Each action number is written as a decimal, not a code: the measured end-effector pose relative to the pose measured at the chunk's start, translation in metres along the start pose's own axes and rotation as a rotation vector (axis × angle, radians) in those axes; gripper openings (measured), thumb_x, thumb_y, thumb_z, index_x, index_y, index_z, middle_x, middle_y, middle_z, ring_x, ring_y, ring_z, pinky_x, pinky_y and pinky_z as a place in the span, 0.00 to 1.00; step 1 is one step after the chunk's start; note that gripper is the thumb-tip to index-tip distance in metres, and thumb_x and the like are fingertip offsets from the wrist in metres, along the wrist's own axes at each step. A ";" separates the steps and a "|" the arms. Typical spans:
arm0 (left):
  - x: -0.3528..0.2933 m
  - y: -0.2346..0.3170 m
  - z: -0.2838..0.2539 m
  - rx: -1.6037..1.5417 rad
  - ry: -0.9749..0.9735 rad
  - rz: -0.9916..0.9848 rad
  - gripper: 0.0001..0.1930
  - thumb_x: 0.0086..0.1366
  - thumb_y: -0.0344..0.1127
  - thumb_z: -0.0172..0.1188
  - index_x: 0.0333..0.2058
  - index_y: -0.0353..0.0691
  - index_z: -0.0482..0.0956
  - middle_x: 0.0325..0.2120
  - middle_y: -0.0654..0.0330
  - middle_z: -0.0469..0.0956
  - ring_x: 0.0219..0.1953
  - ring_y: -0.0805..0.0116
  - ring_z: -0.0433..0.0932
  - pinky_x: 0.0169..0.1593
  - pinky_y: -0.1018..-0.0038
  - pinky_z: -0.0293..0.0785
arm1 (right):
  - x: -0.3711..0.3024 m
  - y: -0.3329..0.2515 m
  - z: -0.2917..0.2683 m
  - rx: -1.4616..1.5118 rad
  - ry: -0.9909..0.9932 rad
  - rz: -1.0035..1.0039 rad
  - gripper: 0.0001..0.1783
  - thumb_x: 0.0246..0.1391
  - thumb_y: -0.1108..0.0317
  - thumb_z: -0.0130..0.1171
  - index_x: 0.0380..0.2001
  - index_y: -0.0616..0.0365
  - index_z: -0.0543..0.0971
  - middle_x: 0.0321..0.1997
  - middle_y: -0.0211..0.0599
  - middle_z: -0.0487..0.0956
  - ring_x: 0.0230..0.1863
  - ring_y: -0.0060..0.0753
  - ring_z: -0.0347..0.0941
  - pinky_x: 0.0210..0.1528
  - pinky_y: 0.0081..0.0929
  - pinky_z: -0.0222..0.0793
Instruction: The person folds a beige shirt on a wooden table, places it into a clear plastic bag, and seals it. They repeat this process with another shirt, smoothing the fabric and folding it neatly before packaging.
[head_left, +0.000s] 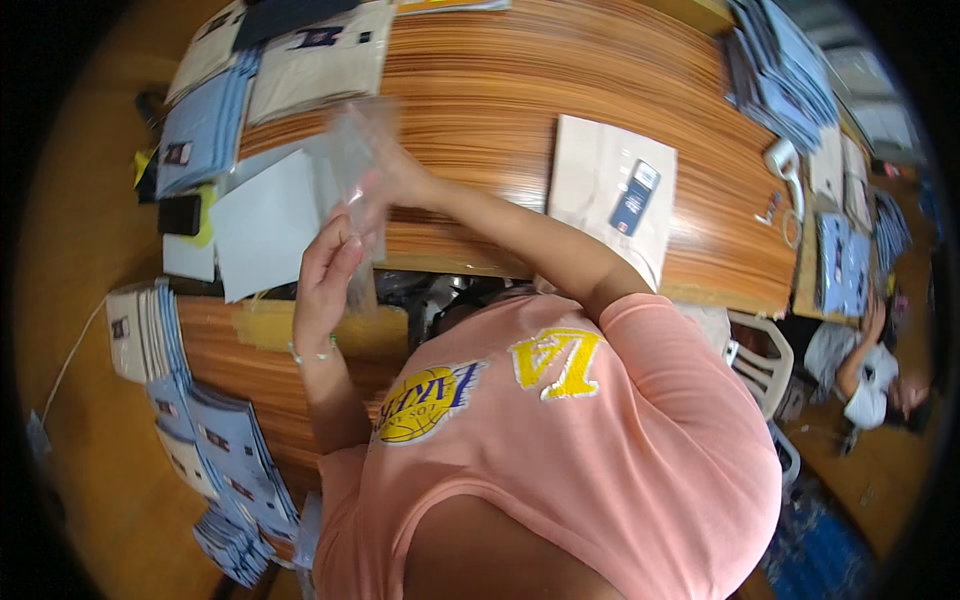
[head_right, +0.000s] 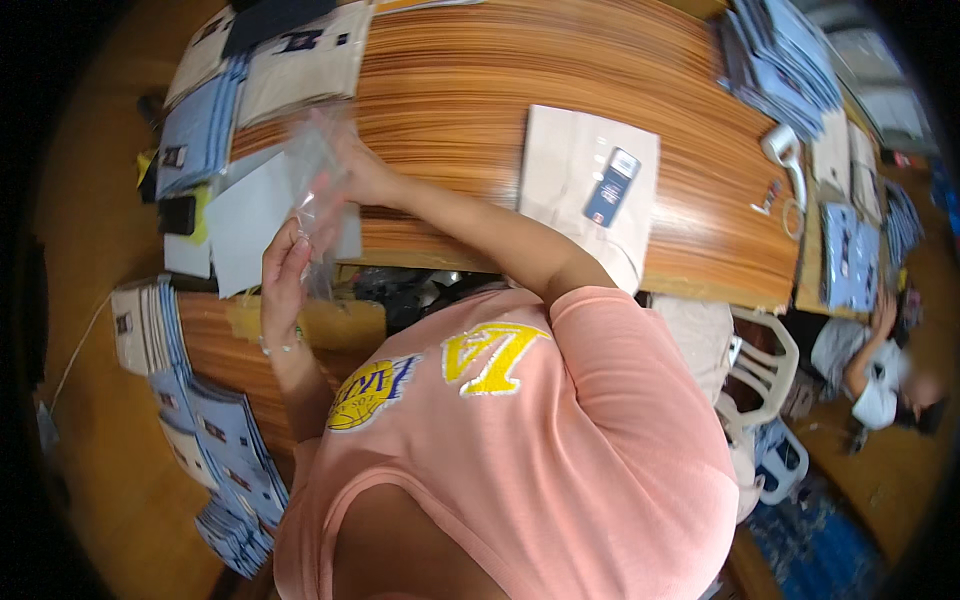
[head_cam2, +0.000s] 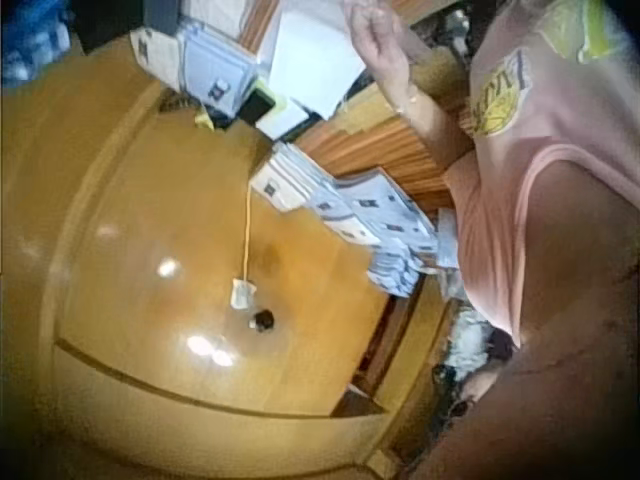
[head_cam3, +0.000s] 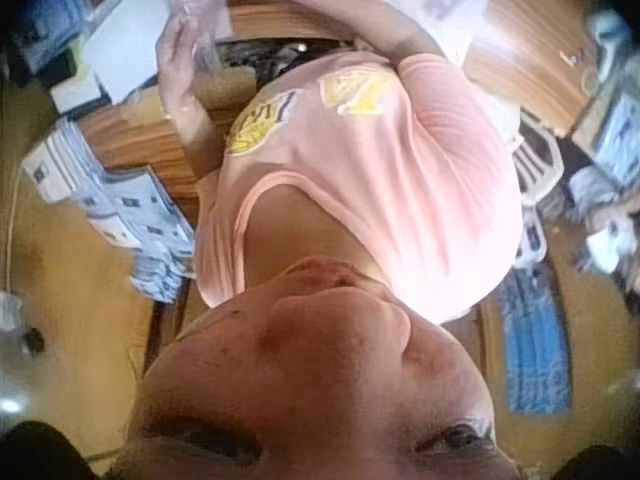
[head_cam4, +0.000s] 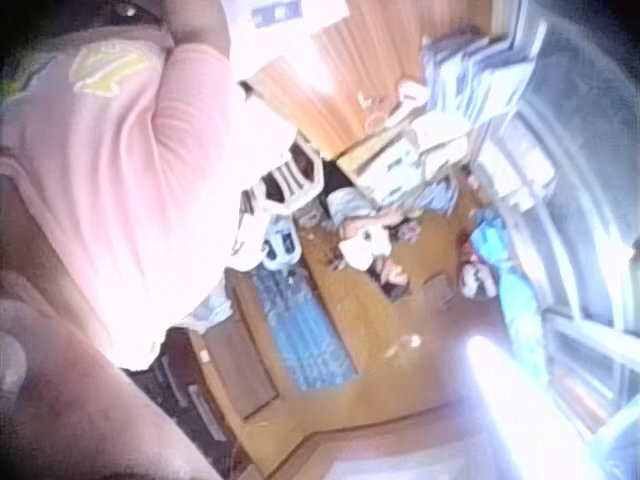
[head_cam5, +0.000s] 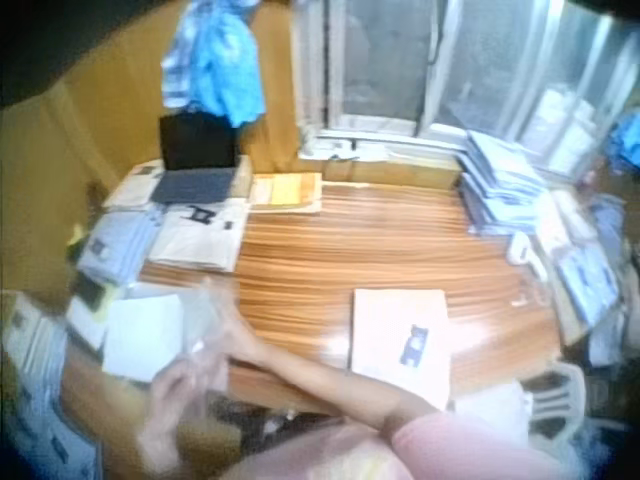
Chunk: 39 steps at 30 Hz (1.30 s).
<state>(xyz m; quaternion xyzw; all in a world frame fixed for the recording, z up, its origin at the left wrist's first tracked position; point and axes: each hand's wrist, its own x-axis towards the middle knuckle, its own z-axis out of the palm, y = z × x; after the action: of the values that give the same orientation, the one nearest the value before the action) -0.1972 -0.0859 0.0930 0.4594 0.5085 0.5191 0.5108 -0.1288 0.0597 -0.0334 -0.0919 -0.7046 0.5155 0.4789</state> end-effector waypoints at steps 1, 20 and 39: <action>0.007 0.008 0.005 -0.195 -0.174 -0.151 0.23 0.66 0.36 0.46 0.58 0.35 0.60 0.57 0.46 0.63 0.57 0.53 0.67 0.60 0.67 0.61 | 0.007 -0.015 -0.023 -0.124 -0.116 -0.068 0.40 0.39 0.66 0.65 0.59 0.57 0.64 0.64 0.47 0.57 0.66 0.47 0.51 0.66 0.35 0.49; 0.173 -0.136 0.174 -0.495 -0.134 -0.389 0.19 0.68 0.38 0.48 0.52 0.32 0.68 0.48 0.52 0.74 0.48 0.66 0.75 0.49 0.74 0.74 | -0.101 -0.115 -0.349 0.186 0.377 0.966 0.15 0.57 0.62 0.54 0.44 0.59 0.71 0.28 0.36 0.79 0.29 0.29 0.78 0.33 0.21 0.75; 0.227 -0.123 0.163 0.134 0.036 -0.262 0.14 0.62 0.36 0.59 0.43 0.34 0.77 0.36 0.55 0.80 0.36 0.68 0.79 0.38 0.80 0.74 | -0.104 -0.099 -0.390 -0.022 0.330 1.011 0.09 0.54 0.63 0.59 0.27 0.57 0.80 0.18 0.24 0.74 0.16 0.14 0.65 0.15 0.12 0.56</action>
<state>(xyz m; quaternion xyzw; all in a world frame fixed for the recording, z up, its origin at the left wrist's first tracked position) -0.0397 0.1454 -0.0292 0.4129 0.6067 0.4212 0.5329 0.2619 0.1990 -0.0099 -0.5049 -0.4930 0.6534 0.2739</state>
